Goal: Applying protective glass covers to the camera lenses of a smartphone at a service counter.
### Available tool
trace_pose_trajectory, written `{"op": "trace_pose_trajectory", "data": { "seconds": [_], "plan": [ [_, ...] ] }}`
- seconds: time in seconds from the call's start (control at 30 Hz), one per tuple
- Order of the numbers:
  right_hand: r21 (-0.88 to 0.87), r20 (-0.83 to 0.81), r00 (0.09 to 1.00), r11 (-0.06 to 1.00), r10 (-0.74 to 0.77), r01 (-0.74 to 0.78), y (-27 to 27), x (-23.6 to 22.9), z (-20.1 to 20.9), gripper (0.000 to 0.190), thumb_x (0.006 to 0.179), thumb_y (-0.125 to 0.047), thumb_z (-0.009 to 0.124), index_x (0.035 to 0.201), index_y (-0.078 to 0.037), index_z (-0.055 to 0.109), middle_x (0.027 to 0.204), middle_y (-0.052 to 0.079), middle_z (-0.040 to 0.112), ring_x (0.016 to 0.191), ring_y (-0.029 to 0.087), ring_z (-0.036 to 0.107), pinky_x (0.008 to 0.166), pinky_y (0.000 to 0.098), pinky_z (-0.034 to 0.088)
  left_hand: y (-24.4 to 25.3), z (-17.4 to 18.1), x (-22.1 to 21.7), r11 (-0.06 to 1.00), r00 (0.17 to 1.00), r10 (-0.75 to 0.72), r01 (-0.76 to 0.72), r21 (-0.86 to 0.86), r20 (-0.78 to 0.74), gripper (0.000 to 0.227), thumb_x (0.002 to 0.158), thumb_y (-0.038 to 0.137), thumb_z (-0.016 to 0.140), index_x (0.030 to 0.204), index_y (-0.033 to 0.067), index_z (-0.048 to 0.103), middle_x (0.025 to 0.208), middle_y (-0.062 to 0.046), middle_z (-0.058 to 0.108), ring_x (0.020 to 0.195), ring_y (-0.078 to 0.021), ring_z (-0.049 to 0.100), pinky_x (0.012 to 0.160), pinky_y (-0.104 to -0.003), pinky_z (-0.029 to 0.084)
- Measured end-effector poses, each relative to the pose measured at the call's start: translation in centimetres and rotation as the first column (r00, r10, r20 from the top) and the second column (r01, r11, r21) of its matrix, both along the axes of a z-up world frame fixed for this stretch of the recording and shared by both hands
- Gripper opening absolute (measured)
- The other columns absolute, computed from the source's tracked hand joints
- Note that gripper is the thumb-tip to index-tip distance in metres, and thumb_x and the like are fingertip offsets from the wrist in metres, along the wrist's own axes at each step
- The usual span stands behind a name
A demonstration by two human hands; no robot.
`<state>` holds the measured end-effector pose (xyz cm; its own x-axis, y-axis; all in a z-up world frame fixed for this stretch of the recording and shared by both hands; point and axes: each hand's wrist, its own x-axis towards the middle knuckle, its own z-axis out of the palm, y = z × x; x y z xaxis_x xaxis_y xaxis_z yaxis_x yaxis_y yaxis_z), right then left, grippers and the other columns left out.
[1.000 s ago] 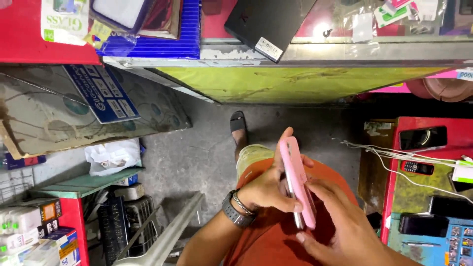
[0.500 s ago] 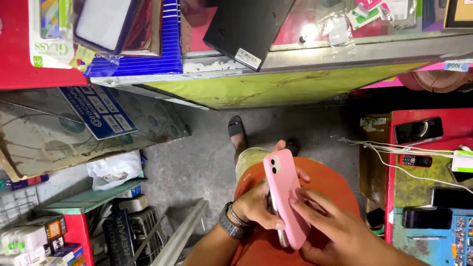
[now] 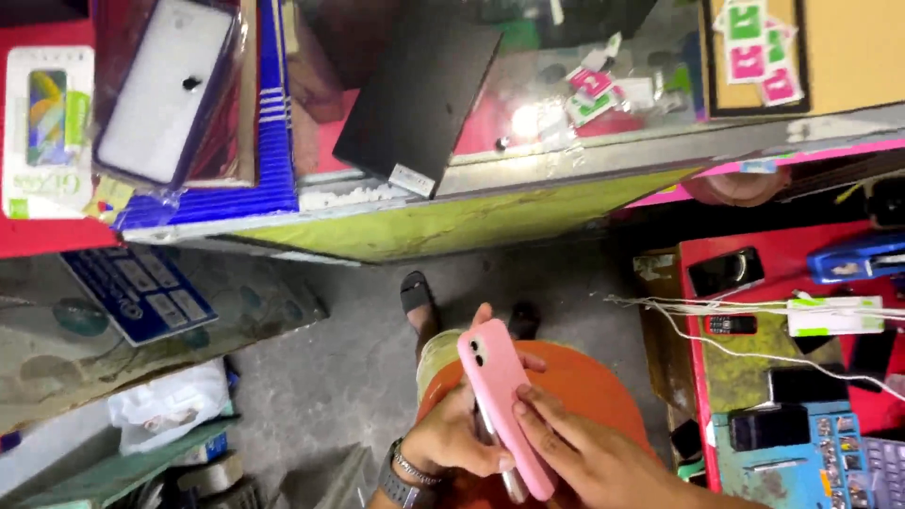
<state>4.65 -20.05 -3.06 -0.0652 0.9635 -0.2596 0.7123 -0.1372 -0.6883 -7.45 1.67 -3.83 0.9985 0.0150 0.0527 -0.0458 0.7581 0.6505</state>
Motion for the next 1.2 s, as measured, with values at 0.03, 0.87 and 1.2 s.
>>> {"op": "trace_pose_trajectory", "data": {
  "seconds": [0.03, 0.87, 1.2],
  "plan": [
    [-0.078, -0.053, 0.998, 0.997, 0.023, -0.027, 0.0, 0.1, -0.3, 0.077, 0.106, -0.033, 0.059, 0.163, -0.006, 0.016, 0.171, 0.021, 0.009, 0.154, 0.043, 0.026, 0.103, 0.0534, 0.048, 0.2, 0.1, 0.0, 0.997, 1.0, 0.003, -0.004, 0.083, 0.008, 0.131, 0.088, 0.024, 0.081, 0.159, 0.0281, -0.029, 0.149, -0.016, 0.039, 0.122, -0.0299, 0.061, 0.098, -0.04, 0.056],
    [0.52, 0.412, 0.747, 0.808, -0.522, 0.278, 3.7, 9.7, 8.7, 0.047, 0.083, -0.013, 0.057, 0.13, -0.009, 0.062, 0.13, 0.006, 0.072, 0.103, 0.02, 0.076, 0.081, 0.0356, 0.062, 0.1, 3.3, 9.7, 0.956, 0.864, -0.004, -0.145, -0.256, -0.504, 0.095, 0.052, -0.007, 0.041, 0.145, 0.0107, 0.035, 0.11, -0.028, 0.051, 0.095, -0.0367, 0.069, 0.061, -0.056, 0.063],
    [0.368, 0.07, 0.501, 0.489, -0.863, 0.791, 6.3, 21.9, 13.1, 0.026, 0.097, -0.007, 0.064, 0.119, -0.011, 0.078, 0.087, 0.003, 0.073, 0.073, 0.014, 0.055, 0.063, 0.0308, 0.046, 2.6, 2.2, 10.1, 0.969, 0.948, -0.162, 0.1, -0.227, -0.275, 0.091, 0.062, -0.002, 0.049, 0.15, 0.0114, 0.033, 0.11, -0.023, 0.061, 0.088, -0.0323, 0.066, 0.064, -0.046, 0.063]
  ]
}}
